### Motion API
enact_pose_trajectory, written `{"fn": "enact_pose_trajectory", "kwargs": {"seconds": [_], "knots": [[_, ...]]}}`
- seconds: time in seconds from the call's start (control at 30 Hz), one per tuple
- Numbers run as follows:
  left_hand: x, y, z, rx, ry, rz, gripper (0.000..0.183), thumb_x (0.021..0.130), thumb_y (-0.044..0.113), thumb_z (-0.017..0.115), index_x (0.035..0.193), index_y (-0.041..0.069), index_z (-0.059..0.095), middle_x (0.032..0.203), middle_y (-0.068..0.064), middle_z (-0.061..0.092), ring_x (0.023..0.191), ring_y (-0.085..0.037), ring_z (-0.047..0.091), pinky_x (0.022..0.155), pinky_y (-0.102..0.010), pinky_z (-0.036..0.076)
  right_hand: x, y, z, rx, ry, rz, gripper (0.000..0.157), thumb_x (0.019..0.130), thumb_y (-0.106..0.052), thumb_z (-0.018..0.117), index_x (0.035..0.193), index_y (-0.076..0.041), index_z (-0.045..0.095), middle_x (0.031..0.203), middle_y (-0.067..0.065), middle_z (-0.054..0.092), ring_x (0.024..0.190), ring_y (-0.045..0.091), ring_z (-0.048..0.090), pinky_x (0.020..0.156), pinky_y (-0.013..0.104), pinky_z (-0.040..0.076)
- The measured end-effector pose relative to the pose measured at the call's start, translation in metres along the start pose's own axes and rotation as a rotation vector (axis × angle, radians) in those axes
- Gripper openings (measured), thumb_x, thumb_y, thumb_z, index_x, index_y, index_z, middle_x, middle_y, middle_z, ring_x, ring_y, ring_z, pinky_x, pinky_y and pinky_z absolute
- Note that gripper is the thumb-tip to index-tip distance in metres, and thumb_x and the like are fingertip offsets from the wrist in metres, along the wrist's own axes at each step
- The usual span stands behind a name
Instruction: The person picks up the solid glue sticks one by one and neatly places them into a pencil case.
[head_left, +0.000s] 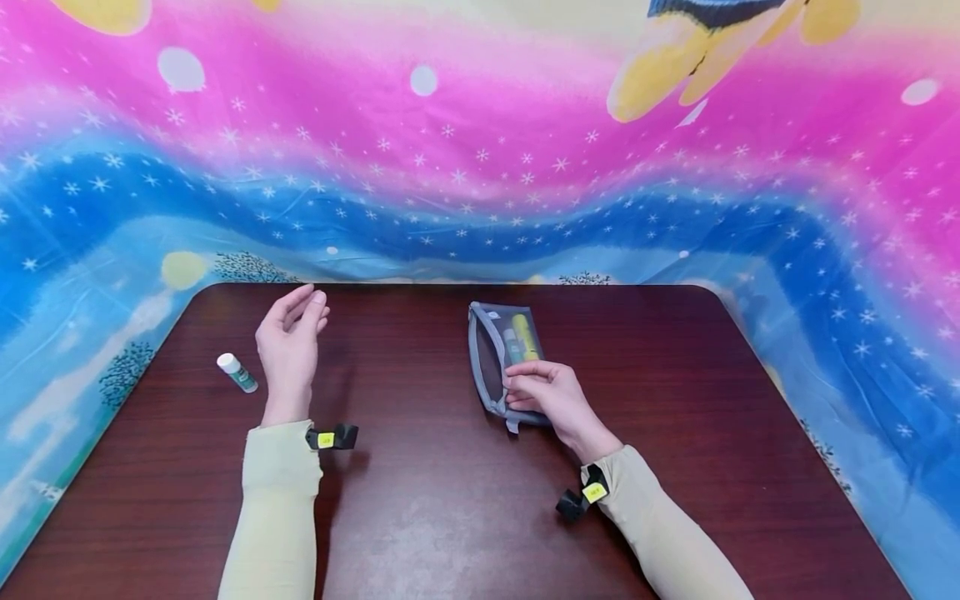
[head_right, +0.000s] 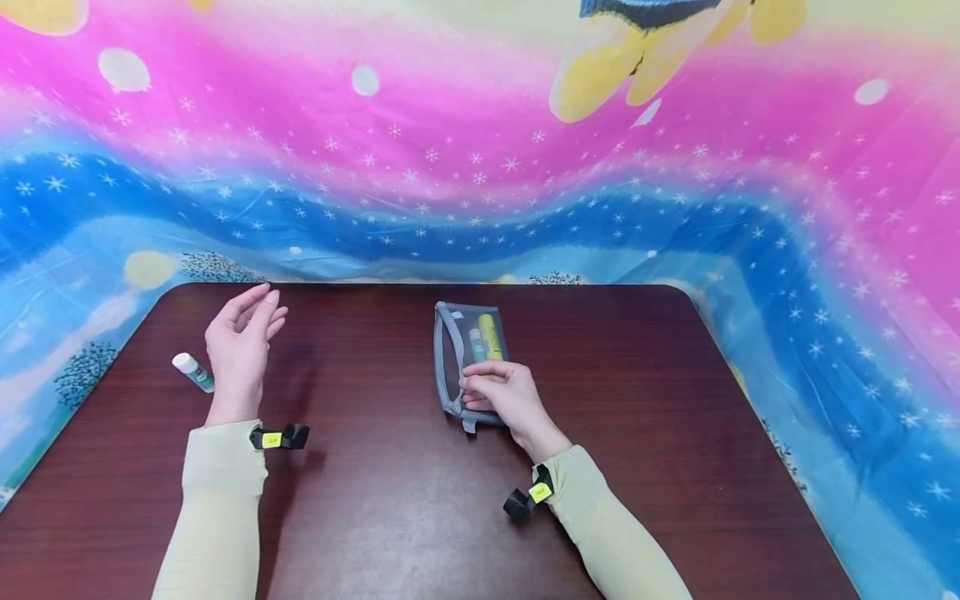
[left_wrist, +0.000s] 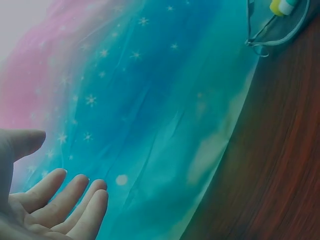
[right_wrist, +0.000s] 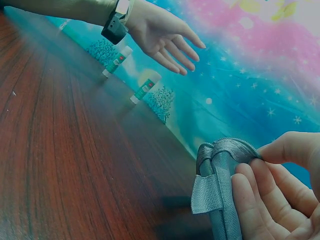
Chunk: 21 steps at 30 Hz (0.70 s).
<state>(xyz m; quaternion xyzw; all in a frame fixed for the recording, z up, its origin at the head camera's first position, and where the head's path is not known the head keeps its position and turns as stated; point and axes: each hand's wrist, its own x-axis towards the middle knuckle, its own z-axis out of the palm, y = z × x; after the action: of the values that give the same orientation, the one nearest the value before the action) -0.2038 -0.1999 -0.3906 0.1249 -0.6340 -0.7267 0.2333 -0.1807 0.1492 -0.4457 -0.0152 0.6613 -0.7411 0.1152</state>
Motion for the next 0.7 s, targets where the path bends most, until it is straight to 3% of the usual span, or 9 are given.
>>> {"fn": "enact_pose_trajectory", "kwargs": {"seconds": [0.33, 0.53, 0.7], "knots": [[0.003, 0.004, -0.011, -0.030, 0.097, 0.039, 0.038, 0.091, 0.025, 0.080, 0.126, 0.012, 0.072, 0.122, -0.010, 0.070, 0.101, -0.021, 0.069, 0.084, -0.021, 0.054, 0.000, 0.001, -0.001, -0.007, -0.011, 0.004, 0.025, 0.092, -0.003, 0.072, 0.113, 0.011, 0.069, 0.093, 0.017, 0.074, 0.073, 0.019, 0.071, 0.074, 0.036, 0.061], [0.007, 0.004, -0.016, -0.008, 0.156, 0.077, 0.039, 0.090, 0.022, 0.081, 0.126, 0.011, 0.072, 0.125, -0.011, 0.069, 0.107, -0.019, 0.066, 0.096, -0.026, 0.050, 0.000, 0.000, -0.001, -0.012, -0.005, 0.005, 0.024, 0.092, -0.004, 0.072, 0.113, 0.008, 0.071, 0.099, 0.025, 0.073, 0.074, 0.020, 0.072, 0.074, 0.037, 0.061], [0.012, 0.002, -0.020, 0.025, 0.194, 0.116, 0.038, 0.089, 0.020, 0.082, 0.124, 0.011, 0.072, 0.122, -0.010, 0.070, 0.105, -0.017, 0.067, 0.097, -0.026, 0.049, 0.000, -0.001, -0.001, -0.008, 0.000, 0.004, 0.024, 0.092, -0.003, 0.072, 0.112, 0.008, 0.071, 0.095, 0.020, 0.074, 0.073, 0.020, 0.072, 0.074, 0.037, 0.061]]}}
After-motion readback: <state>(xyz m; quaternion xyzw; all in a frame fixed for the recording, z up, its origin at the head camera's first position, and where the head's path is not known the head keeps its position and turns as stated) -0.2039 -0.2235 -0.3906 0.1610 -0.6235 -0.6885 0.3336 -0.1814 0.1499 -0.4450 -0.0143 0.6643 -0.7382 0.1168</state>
